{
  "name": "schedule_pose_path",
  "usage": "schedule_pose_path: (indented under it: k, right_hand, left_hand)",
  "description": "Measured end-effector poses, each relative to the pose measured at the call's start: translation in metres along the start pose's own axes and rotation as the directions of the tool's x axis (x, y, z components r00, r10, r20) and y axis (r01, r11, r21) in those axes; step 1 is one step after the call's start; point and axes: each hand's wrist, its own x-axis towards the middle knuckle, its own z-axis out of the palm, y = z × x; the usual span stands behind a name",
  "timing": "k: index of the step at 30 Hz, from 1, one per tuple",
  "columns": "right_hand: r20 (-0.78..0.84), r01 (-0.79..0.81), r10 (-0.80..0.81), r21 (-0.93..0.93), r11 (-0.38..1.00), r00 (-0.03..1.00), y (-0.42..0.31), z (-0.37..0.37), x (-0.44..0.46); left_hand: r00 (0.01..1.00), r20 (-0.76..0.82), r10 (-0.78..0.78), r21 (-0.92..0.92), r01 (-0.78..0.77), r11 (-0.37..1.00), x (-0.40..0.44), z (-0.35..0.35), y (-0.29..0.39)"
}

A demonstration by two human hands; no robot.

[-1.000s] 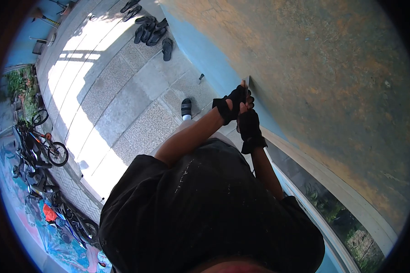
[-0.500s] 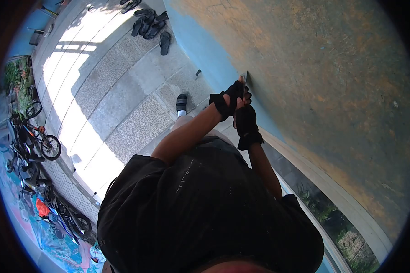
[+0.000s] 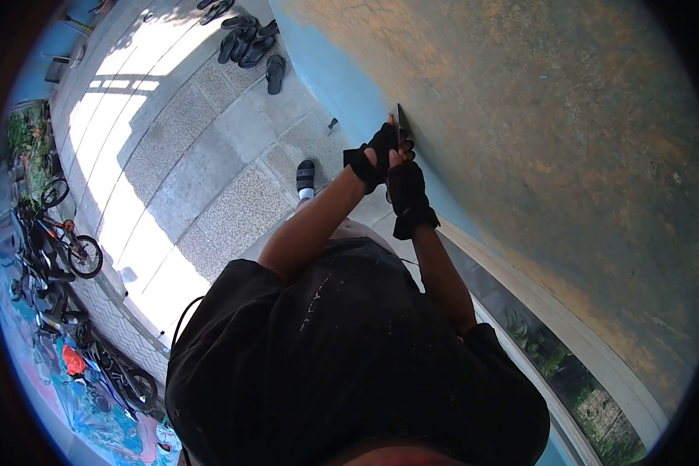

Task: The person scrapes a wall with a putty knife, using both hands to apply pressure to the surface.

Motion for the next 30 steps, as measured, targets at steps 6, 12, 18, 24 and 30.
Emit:
schedule_pose_path:
  k: [6, 12, 18, 24, 30]
  right_hand:
    - [-0.026, -0.003, 0.005, 0.085, 0.996, 1.000, 0.009, 0.003, -0.019]
    - [-0.114, 0.151, -0.157, -0.059, 0.987, 0.981, -0.001, 0.016, 0.002]
    - [-0.030, 0.046, -0.041, 0.200, 0.979, 0.999, 0.003, 0.003, -0.020]
    - [-0.058, 0.037, -0.038, -0.010, 0.999, 0.998, -0.001, 0.005, -0.017]
    - [-0.131, 0.122, -0.130, -0.066, 0.990, 0.983, 0.008, 0.015, -0.007]
  left_hand:
    - [0.999, 0.053, 0.008, 0.122, -0.014, 0.992, -0.001, -0.009, -0.019]
    - [0.999, -0.027, -0.042, 0.086, 0.044, 0.995, -0.002, -0.002, 0.008]
    - [0.998, 0.057, -0.025, 0.078, 0.021, 0.997, -0.006, -0.005, -0.012]
    - [0.994, 0.068, -0.085, 0.074, 0.079, 0.994, -0.016, 0.001, -0.010]
    - [0.997, 0.053, -0.064, 0.124, 0.058, 0.991, -0.004, -0.005, -0.004]
